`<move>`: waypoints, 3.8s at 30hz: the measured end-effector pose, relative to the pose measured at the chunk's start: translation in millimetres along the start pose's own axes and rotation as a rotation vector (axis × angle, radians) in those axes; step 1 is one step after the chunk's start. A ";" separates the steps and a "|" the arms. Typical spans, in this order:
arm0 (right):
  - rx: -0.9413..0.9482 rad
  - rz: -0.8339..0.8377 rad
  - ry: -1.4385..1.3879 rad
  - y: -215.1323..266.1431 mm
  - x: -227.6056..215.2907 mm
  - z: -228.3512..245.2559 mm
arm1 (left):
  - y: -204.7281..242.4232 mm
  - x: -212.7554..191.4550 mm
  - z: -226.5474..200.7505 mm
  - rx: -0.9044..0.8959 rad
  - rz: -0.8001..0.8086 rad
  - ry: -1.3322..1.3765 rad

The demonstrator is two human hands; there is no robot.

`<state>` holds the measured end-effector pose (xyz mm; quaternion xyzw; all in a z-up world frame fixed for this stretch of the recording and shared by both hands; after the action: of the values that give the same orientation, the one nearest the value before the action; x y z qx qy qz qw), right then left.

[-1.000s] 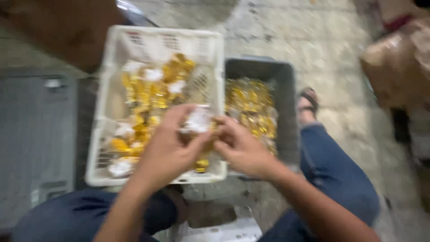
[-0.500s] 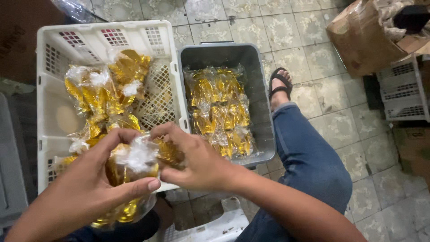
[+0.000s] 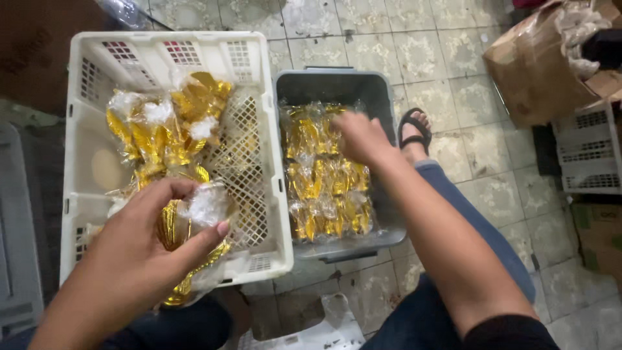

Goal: The person sorts small gold-colored items in clear plastic bags from one white plastic basket into another grey plastic container by hand while sitting.

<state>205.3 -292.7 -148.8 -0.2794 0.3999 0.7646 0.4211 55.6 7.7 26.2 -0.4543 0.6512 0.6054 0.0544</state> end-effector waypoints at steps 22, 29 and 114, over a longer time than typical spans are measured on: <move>0.216 -0.239 0.126 -42.9 37.0 -122.3 | -28.5 20.2 15.4 0.100 -0.120 0.089; 0.440 -0.274 -0.227 -52.4 62.4 -99.3 | -26.8 20.0 11.8 0.055 -0.081 0.088; -0.082 0.671 -0.132 119.5 -25.0 191.1 | -26.4 3.9 -1.2 0.582 0.495 -0.078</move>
<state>96.5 -180.3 15.4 -0.0990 0.4100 0.8925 0.1597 71.3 8.4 4.6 -0.2256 0.8833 0.4069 0.0579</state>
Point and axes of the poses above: each hand's wrist, its own y-axis away from the middle knuckle, its own x-axis out of the palm, z = x × y, the point moved 3 cm from there along -y, towards the middle knuckle, and after that the axes turned 8 degrees about -y, right-handed, at the moved point
